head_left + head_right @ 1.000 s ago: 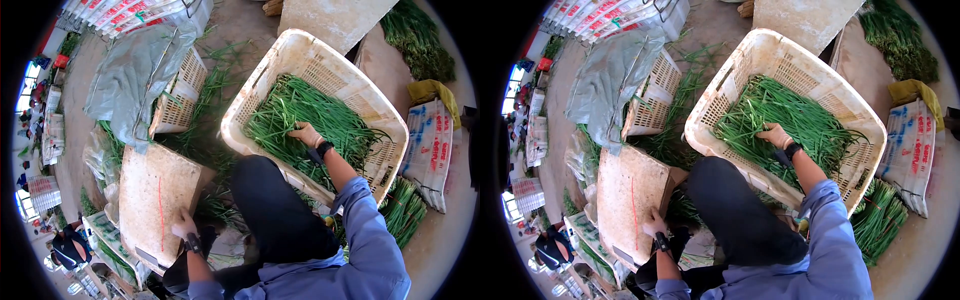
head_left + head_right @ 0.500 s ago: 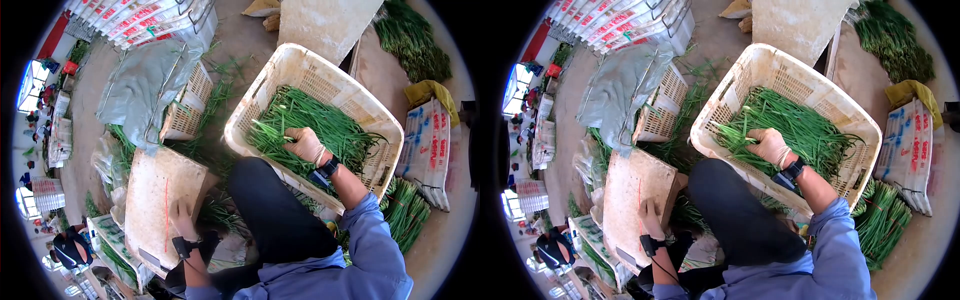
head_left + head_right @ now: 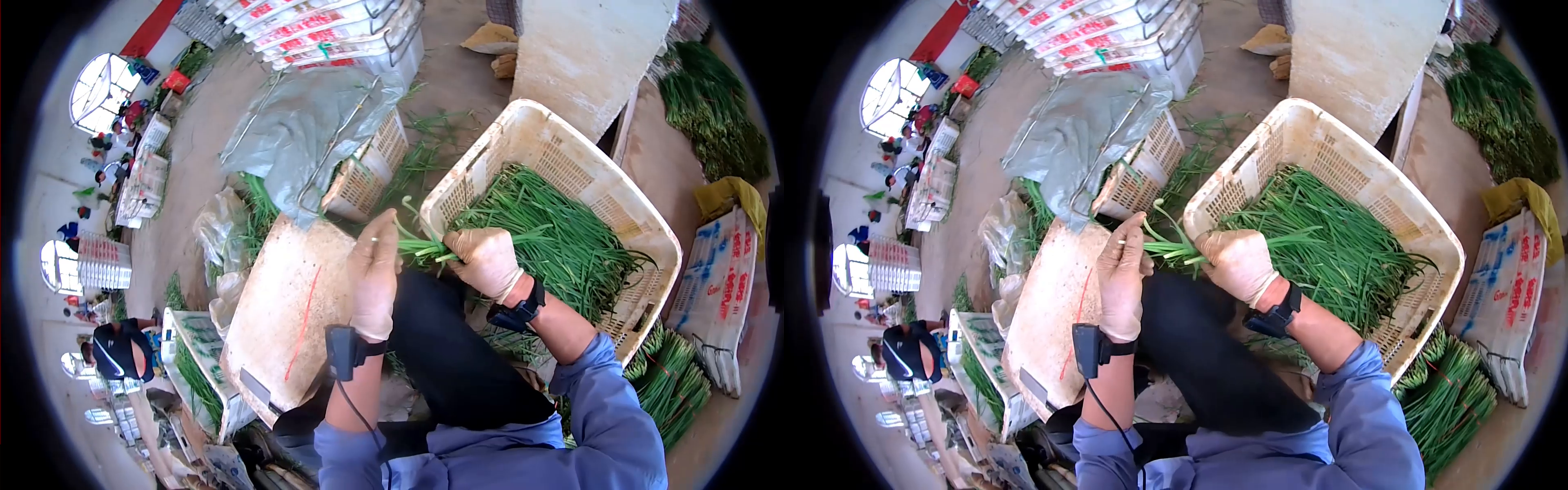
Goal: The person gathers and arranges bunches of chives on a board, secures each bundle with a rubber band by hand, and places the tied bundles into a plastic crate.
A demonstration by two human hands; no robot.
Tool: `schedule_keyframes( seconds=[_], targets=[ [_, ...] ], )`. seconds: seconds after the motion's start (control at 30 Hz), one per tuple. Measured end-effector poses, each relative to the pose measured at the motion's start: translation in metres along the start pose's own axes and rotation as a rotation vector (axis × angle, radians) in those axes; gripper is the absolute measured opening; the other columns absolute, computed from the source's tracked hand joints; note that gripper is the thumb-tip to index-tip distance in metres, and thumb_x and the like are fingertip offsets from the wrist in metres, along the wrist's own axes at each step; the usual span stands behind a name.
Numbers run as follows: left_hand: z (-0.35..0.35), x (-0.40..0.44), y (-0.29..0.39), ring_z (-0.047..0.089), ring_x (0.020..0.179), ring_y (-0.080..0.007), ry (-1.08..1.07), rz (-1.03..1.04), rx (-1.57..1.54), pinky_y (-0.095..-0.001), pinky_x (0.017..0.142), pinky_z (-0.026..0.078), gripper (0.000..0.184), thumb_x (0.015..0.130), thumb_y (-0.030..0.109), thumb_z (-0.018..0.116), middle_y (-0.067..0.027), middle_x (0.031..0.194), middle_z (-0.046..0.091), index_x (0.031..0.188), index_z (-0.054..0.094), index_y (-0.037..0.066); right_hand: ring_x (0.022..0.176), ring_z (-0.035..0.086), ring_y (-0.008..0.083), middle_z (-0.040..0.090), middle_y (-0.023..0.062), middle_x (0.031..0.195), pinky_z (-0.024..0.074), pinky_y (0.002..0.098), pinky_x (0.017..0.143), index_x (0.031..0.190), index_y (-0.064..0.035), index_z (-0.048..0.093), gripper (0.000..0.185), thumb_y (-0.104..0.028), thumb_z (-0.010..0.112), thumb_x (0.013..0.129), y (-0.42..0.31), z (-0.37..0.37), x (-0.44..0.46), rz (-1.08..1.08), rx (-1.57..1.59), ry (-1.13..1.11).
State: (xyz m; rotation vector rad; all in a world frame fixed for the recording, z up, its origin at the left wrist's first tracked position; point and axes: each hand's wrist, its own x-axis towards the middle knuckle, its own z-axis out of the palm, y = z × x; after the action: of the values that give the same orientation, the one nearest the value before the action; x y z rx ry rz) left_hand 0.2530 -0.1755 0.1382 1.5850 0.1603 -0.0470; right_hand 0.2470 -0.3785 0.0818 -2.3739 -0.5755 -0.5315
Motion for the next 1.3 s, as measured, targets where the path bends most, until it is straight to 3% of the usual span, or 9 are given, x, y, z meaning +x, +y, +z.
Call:
schedule_keyframes(
  seconds=[0.23, 0.43, 0.57, 0.67, 0.77, 0.87, 0.93, 1.07, 1.3],
  targets=[
    [-0.046, -0.003, 0.002, 0.070, 0.087, -0.0190, 0.184, 0.086, -0.232, -0.0336, 0.082, 0.056, 0.048, 0.112, 0.039, 0.055, -0.0136, 0.110, 0.077, 0.139, 0.065, 0.001, 0.067, 0.069, 0.0288, 0.063, 0.0071, 0.071, 0.0542, 0.0441, 0.061, 0.081, -0.0125, 0.061, 0.016, -0.019, 0.076, 0.079, 0.012, 0.036, 0.036, -0.115, -0.158, 0.006],
    [-0.135, -0.013, -0.011, 0.069, 0.097, -0.0231, 0.365, 0.240, -0.340, -0.0391, 0.091, 0.054, 0.058, 0.111, 0.053, 0.048, -0.0134, 0.109, 0.073, 0.138, 0.061, 0.003, 0.078, 0.072, 0.0388, 0.072, 0.0198, 0.082, 0.0579, 0.0459, 0.071, 0.104, -0.0155, 0.077, 0.020, -0.024, 0.077, 0.085, 0.074, 0.035, 0.077, 0.290, 0.256, -0.098],
    [-0.225, -0.025, -0.052, 0.059, 0.104, -0.0218, 0.714, 0.043, -0.708, -0.0455, 0.103, 0.045, 0.050, 0.111, 0.053, 0.048, -0.0042, 0.107, 0.065, 0.139, 0.061, 0.015, 0.063, 0.064, 0.0147, 0.068, 0.0027, 0.074, 0.0502, 0.0319, 0.059, 0.110, -0.0026, 0.076, 0.019, -0.015, 0.073, 0.096, 0.114, 0.020, 0.110, 0.545, 0.850, -0.149],
    [-0.289, -0.047, -0.114, 0.060, 0.091, -0.0208, 0.538, -0.068, -0.931, -0.0457, 0.100, 0.048, 0.046, 0.112, 0.051, 0.046, 0.0013, 0.086, 0.064, 0.124, 0.071, 0.014, 0.048, 0.040, 0.0066, 0.059, -0.0012, 0.070, 0.0305, 0.0246, 0.047, 0.115, -0.0016, 0.073, 0.022, -0.019, 0.068, 0.102, 0.137, 0.004, 0.127, 0.763, 1.226, -0.112],
    [-0.268, -0.053, -0.119, 0.053, 0.069, -0.0179, 0.696, -0.214, -0.874, -0.0370, 0.076, 0.051, 0.043, 0.112, 0.049, 0.047, 0.0032, 0.067, 0.049, 0.110, 0.073, 0.014, 0.050, 0.034, 0.0060, 0.053, -0.0031, 0.070, 0.0252, 0.0250, 0.049, 0.116, -0.0027, 0.072, 0.027, -0.026, 0.063, 0.106, 0.151, 0.007, 0.133, 0.774, 1.300, -0.133],
    [-0.263, -0.055, -0.126, 0.040, 0.054, -0.0113, 0.249, -0.111, -0.774, -0.0297, 0.054, 0.037, 0.035, 0.111, 0.044, 0.053, 0.0067, 0.060, 0.037, 0.108, 0.073, 0.015, 0.055, 0.031, 0.0054, 0.046, -0.0065, 0.068, 0.0218, 0.0250, 0.053, 0.118, -0.0023, 0.071, 0.031, -0.029, 0.060, 0.109, 0.126, 0.008, 0.137, 0.761, 1.254, -0.171],
    [-0.213, -0.044, -0.090, 0.024, 0.044, -0.0070, 0.341, -0.163, -0.534, -0.0279, 0.043, 0.020, 0.022, 0.107, 0.033, 0.063, 0.0096, 0.058, 0.031, 0.110, 0.073, 0.014, 0.055, 0.032, 0.0052, 0.046, -0.0066, 0.068, 0.0219, 0.0251, 0.052, 0.118, -0.0022, 0.070, 0.030, -0.029, 0.061, 0.108, 0.107, 0.012, 0.142, 0.758, 1.257, -0.177],
    [-0.139, -0.025, -0.063, 0.050, 0.066, -0.0018, 0.222, -0.087, -0.156, -0.0203, 0.059, 0.042, 0.027, 0.104, 0.013, 0.067, 0.0062, 0.086, 0.063, 0.130, 0.072, 0.007, 0.052, 0.032, 0.0037, 0.050, -0.0059, 0.069, 0.0215, 0.0235, 0.050, 0.108, -0.0024, 0.074, 0.028, -0.030, 0.067, 0.105, 0.054, 0.012, 0.154, 0.684, 1.249, -0.194],
    [-0.058, -0.001, -0.034, 0.061, 0.082, -0.0067, 0.092, 0.001, -0.192, -0.0227, 0.073, 0.051, 0.038, 0.099, 0.001, 0.072, 0.0022, 0.098, 0.067, 0.137, 0.067, 0.002, 0.051, 0.033, 0.0018, 0.055, -0.0041, 0.070, 0.0214, 0.0211, 0.049, 0.107, -0.0025, 0.075, 0.026, -0.028, 0.069, 0.105, -0.023, 0.010, 0.157, 0.612, 1.270, -0.202]
  ],
)
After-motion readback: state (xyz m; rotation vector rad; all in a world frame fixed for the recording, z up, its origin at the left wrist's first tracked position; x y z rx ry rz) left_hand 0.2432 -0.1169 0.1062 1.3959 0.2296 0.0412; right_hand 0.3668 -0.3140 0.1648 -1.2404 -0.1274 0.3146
